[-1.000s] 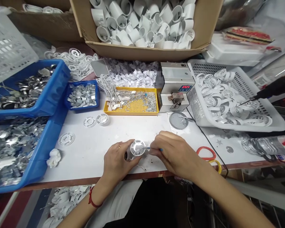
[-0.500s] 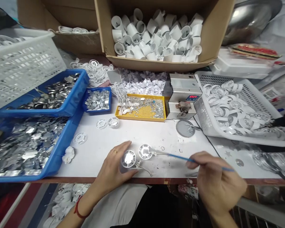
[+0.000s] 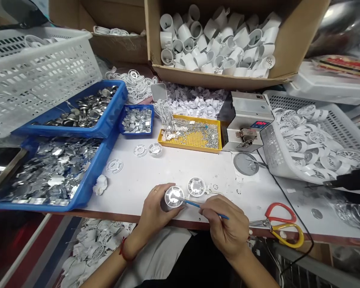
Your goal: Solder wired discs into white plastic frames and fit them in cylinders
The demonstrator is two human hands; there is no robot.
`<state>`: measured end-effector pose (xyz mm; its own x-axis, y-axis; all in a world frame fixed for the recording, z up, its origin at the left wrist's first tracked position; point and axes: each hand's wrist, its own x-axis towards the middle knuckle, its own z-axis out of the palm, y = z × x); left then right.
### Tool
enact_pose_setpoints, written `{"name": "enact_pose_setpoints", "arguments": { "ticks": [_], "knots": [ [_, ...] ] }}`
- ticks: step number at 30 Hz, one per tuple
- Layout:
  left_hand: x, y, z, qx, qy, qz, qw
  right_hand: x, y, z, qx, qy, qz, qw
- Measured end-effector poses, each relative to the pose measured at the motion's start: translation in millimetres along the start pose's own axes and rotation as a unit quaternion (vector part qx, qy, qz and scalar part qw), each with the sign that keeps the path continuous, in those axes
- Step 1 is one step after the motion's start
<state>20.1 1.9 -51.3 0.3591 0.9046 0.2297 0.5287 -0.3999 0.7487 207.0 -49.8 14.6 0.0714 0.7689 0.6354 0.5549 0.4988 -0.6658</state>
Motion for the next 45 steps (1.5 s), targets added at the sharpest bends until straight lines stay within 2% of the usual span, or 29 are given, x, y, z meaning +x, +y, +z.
{"name": "enact_pose_setpoints", "arguments": {
  "ticks": [6, 9, 13, 20, 30, 37, 39, 41, 43, 45],
  "knots": [
    [1, -1, 1, -0.004, -0.001, 0.0, 1.0, 42, -9, 0, -0.062, -0.167, -0.082, 0.981],
    [1, -1, 1, -0.005, -0.001, 0.003, 1.0, 59, -11, 3, -0.097, -0.226, -0.117, 0.962],
    [2, 0, 0, -0.004, -0.009, 0.001, 1.0, 65, -11, 4, -0.134, -0.283, -0.14, 0.939],
    [3, 0, 0, 0.0, -0.008, 0.001, 1.0, 61, -10, -3, -0.147, -0.275, -0.135, 0.941],
    [1, 0, 1, 0.003, -0.005, -0.003, 1.0, 50, -8, -7, -0.09, -0.214, -0.14, 0.963],
    [1, 0, 1, 0.013, -0.003, -0.002, 1.0, 42, -9, -8, -0.037, -0.19, -0.107, 0.975],
    [1, 0, 0, 0.019, 0.001, 0.0, 1.0, 37, -7, -11, -0.006, -0.17, -0.086, 0.982],
    [1, 0, 0, 0.022, 0.006, 0.003, 1.0, 32, -2, -19, 0.014, -0.097, -0.056, 0.994],
    [1, -2, 0, 0.023, 0.007, 0.009, 1.0, 28, 12, -35, -0.021, 0.065, -0.035, 0.997],
    [1, -6, 0, 0.029, 0.008, 0.014, 0.999, 25, 33, -56, -0.137, 0.238, -0.022, 0.961]
  ]
}}
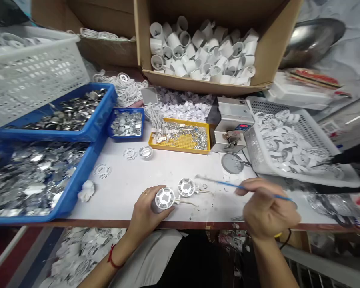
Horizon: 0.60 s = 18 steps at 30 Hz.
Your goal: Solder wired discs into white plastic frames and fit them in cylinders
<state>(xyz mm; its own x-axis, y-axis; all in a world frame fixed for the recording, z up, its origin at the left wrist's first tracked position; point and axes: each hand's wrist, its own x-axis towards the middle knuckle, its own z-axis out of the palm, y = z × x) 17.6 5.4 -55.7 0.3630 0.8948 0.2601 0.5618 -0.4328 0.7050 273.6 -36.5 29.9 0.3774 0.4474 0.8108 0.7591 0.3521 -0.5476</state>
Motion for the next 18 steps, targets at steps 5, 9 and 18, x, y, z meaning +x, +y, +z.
{"name": "enact_pose_setpoints", "arguments": {
  "ticks": [5, 9, 18],
  "knots": [
    [4, -14, 5, 0.032, 0.024, 0.011, 0.999, 2, 73, -24, -0.247, -0.012, -0.024, 0.969],
    [8, -17, 5, 0.048, 0.024, 0.008, 0.998, -7, 102, -22, -0.257, -0.032, -0.013, 0.966],
    [10, -16, 4, 0.063, 0.022, 0.004, 0.998, -20, 99, -34, -0.272, -0.032, 0.027, 0.961]
  ]
}}
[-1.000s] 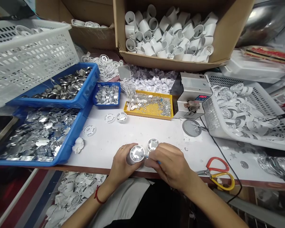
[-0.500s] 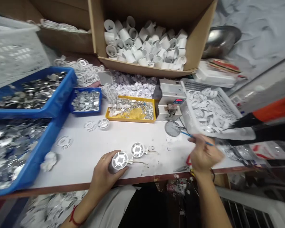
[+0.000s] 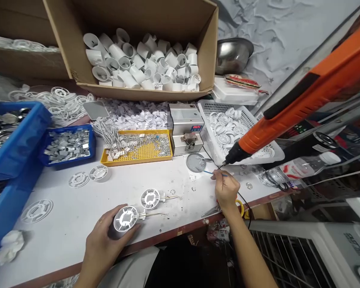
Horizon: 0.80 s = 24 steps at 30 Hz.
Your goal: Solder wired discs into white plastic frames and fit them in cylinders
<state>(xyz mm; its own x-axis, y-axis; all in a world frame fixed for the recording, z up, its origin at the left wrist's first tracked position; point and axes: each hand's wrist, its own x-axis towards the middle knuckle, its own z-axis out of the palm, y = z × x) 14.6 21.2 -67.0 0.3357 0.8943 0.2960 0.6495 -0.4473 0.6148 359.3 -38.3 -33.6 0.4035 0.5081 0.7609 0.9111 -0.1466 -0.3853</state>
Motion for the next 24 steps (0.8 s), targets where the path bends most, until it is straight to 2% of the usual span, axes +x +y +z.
{"name": "enact_pose_setpoints", "arguments": {
  "ticks": [4, 10, 14, 17, 21, 24],
  "knots": [
    [2, -1, 0, 0.01, 0.006, 0.009, 1.0, -1, 5, 4, 0.002, 0.035, 0.022, 0.999],
    [0, -2, 1, 0.01, 0.012, 0.014, 1.0, -9, 5, 4, 0.024, -0.006, 0.033, 0.999],
    [-2, 0, 0, 0.002, 0.014, 0.019, 1.0, -12, 2, 1, 0.046, 0.018, 0.095, 0.994],
    [-2, 1, -2, -0.002, 0.01, 0.017, 1.0, -12, 2, 11, 0.068, 0.035, 0.159, 0.984],
    [1, -3, 0, -0.013, 0.011, 0.012, 1.0, -16, 4, 24, 0.074, 0.002, 0.193, 0.978],
    [-4, -2, 7, -0.021, 0.014, 0.0, 1.0, -20, -1, 19, 0.065, -0.026, 0.2, 0.977]
  ]
}}
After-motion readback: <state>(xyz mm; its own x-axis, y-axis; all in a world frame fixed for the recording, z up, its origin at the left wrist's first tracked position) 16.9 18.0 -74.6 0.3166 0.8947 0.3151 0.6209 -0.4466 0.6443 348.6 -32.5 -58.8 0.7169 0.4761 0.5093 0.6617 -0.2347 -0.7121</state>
